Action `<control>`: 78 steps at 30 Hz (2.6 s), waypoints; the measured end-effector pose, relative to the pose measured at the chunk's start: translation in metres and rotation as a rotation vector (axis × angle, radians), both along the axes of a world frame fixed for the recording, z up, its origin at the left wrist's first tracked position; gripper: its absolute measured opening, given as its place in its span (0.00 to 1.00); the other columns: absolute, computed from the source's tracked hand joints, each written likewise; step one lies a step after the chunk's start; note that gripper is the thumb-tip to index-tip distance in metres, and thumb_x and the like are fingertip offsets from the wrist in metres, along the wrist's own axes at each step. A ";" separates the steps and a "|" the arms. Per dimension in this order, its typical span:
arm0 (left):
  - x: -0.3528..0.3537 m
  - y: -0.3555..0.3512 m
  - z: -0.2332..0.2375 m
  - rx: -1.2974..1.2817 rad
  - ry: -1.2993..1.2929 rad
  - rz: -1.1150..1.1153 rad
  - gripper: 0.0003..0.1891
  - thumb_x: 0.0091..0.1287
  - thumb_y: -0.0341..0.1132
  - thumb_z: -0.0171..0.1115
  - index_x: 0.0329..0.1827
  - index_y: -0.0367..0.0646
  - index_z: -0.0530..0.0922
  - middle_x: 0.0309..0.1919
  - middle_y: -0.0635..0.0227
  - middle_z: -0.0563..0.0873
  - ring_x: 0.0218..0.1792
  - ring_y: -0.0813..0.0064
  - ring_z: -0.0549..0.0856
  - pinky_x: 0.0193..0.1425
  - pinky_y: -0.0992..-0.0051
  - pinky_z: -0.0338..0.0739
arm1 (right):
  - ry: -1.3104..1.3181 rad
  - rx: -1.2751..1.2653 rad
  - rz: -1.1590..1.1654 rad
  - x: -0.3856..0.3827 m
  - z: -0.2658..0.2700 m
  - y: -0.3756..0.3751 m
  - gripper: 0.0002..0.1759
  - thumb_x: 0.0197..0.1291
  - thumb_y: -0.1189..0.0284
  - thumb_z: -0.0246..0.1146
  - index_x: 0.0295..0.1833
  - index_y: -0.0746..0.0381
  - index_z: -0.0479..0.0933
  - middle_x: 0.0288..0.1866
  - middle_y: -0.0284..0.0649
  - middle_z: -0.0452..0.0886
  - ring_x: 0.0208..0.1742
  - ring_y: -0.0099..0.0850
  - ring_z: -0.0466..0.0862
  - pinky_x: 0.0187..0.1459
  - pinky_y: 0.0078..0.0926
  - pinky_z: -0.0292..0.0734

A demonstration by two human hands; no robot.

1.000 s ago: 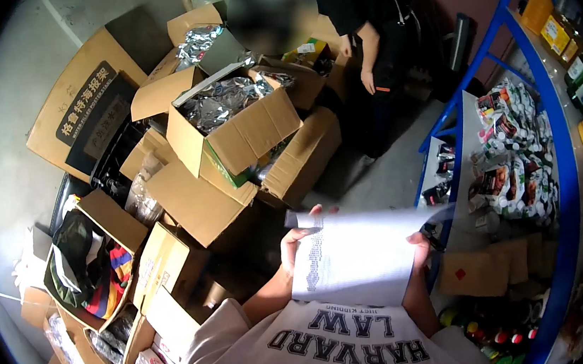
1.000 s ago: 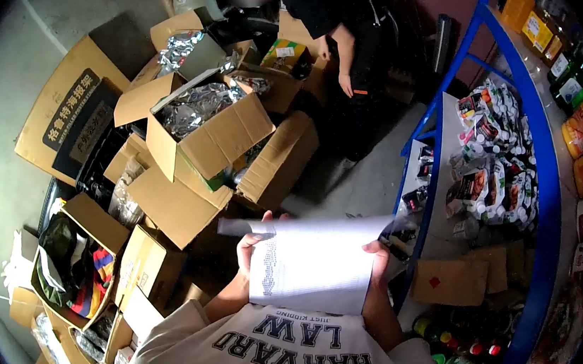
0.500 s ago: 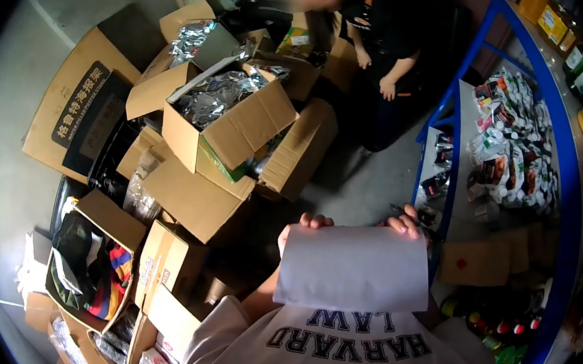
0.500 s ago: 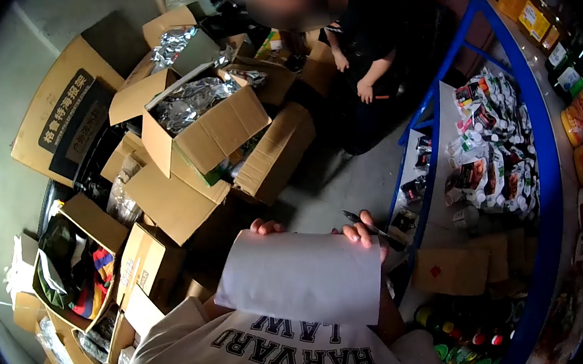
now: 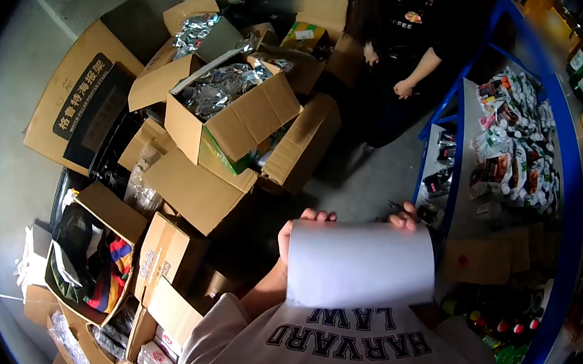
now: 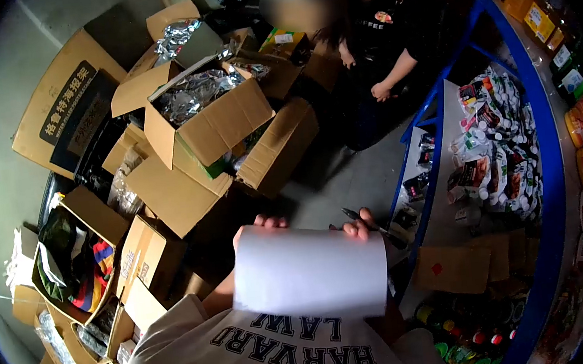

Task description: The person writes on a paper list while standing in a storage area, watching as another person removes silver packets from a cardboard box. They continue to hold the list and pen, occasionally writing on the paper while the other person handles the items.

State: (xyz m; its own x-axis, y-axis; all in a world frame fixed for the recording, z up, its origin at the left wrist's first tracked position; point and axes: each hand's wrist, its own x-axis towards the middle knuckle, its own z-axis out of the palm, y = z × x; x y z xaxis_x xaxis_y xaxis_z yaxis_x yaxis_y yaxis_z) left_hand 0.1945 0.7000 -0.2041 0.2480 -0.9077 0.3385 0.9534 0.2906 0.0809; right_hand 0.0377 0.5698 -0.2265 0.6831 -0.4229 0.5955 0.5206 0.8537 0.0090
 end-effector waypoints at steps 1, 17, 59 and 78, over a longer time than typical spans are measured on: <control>-0.001 0.004 0.017 0.262 0.053 -0.018 0.19 0.51 0.36 0.43 0.47 0.47 0.72 0.50 0.63 0.73 0.55 0.63 0.64 0.60 0.63 0.58 | 0.086 0.011 -0.068 0.000 0.002 0.003 0.12 0.61 0.63 0.45 0.45 0.58 0.60 0.48 0.39 0.72 0.58 0.33 0.62 0.62 0.40 0.49; 0.036 0.024 0.033 0.703 0.012 -0.006 0.19 0.56 0.39 0.50 0.47 0.36 0.71 0.41 0.57 0.78 0.40 0.64 0.78 0.47 0.67 0.71 | 1.014 0.254 -0.125 -0.002 0.031 -0.005 0.14 0.48 0.77 0.53 0.43 0.70 0.69 0.41 0.47 0.74 0.44 0.36 0.74 0.47 0.32 0.69; 0.028 0.044 0.050 0.623 -0.319 0.275 0.22 0.64 0.48 0.43 0.54 0.41 0.66 0.46 0.67 0.74 0.45 0.76 0.74 0.51 0.74 0.68 | 1.025 -0.013 -0.305 -0.003 0.062 -0.004 0.21 0.49 0.70 0.54 0.49 0.69 0.67 0.43 0.44 0.73 0.46 0.31 0.72 0.50 0.26 0.64; 0.007 0.022 0.073 0.514 -0.184 0.045 0.22 0.64 0.48 0.42 0.54 0.40 0.65 0.47 0.60 0.74 0.46 0.70 0.75 0.51 0.70 0.71 | 1.081 0.042 -0.473 -0.043 0.070 -0.002 0.21 0.50 0.70 0.53 0.49 0.71 0.67 0.45 0.45 0.73 0.46 0.31 0.71 0.49 0.26 0.63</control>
State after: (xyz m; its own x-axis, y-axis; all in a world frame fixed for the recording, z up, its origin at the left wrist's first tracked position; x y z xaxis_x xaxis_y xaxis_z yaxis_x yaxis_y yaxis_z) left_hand 0.2015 0.7222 -0.1309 0.2694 -0.9574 -0.1042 0.8975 0.2104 0.3876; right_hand -0.0051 0.5674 -0.1569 0.5938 -0.7750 -0.2164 0.5395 0.5830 -0.6075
